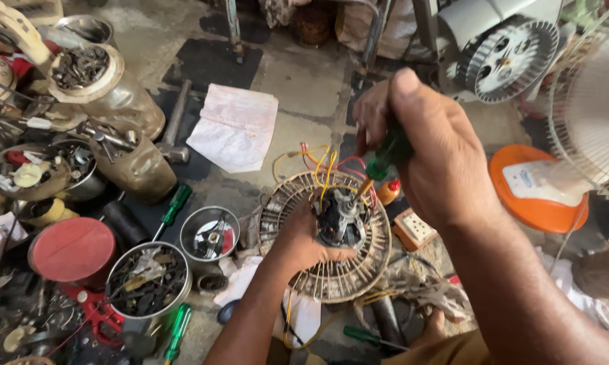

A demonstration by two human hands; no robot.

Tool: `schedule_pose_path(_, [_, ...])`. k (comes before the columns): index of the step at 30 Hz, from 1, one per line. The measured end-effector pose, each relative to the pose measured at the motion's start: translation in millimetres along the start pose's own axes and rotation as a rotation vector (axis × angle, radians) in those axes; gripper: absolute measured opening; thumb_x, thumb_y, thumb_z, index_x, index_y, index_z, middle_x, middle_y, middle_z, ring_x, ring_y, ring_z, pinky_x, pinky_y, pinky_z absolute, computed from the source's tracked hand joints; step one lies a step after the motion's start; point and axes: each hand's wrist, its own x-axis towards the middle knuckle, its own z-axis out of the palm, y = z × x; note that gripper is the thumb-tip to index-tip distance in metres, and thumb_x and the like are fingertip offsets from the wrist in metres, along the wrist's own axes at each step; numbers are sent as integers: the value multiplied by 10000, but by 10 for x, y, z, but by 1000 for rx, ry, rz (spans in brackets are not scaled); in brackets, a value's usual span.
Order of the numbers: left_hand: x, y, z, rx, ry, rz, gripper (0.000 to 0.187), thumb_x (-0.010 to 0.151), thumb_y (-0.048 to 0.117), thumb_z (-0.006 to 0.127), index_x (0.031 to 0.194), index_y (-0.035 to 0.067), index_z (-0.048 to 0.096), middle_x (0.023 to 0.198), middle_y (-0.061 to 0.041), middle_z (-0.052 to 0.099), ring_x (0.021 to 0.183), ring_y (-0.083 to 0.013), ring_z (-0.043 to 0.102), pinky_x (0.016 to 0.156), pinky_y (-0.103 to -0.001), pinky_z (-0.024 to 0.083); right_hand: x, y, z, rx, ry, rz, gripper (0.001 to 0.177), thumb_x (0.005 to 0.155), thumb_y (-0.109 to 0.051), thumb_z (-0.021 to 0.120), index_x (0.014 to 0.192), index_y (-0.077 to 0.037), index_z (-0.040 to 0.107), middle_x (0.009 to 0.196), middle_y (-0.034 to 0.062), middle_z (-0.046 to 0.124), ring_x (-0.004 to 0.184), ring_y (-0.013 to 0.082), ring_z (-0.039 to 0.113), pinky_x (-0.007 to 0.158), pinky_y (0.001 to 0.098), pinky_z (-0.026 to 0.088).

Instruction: The person uses a screwdriver and an oil dispenser to repair a fan motor assembly, tightening screws on the central hub and applying lubricant to the shaft while working on the floor.

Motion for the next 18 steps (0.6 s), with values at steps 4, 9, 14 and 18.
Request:
schedule_pose_path(4, [39, 9, -20, 21, -25, -3, 974, 496, 377, 996, 1335, 99, 586, 1322, -116, 651, 1252, -319, 607, 1090, -397, 470, 50, 35, 69, -42, 150, -12, 591, 1147, -493, 398, 760, -51, 461, 587, 75, 428, 520, 168, 405, 536, 335, 368])
schedule_pose_path(9, [27, -3, -2, -3, -6, 39, 987, 512, 380, 999, 1350, 86, 568, 1333, -122, 635, 1255, -324, 601, 1097, -403, 464, 244, -4, -17, 372, -190, 14, 622, 1149, -505, 382, 780, -12, 467, 567, 74, 427, 509, 163, 414, 541, 323, 380])
schedule_pose_path(14, [27, -56, 10, -13, 4, 30, 1005, 493, 379, 995, 1355, 90, 568, 1319, -121, 646, 1260, -325, 600, 1098, -409, 463, 129, 7, 129, -40, 39, -27, 565, 1128, -503, 383, 769, -68, 417, 612, 93, 383, 552, 230, 407, 550, 379, 396])
schedule_pose_path(18, [41, -71, -1, 21, -41, 29, 980, 510, 397, 997, 1344, 97, 579, 1317, -117, 658, 1255, -319, 613, 1102, -398, 480, 179, 5, 77, -12, 39, -39, 566, 1121, -475, 435, 725, -71, 422, 586, 80, 402, 530, 217, 425, 585, 382, 420])
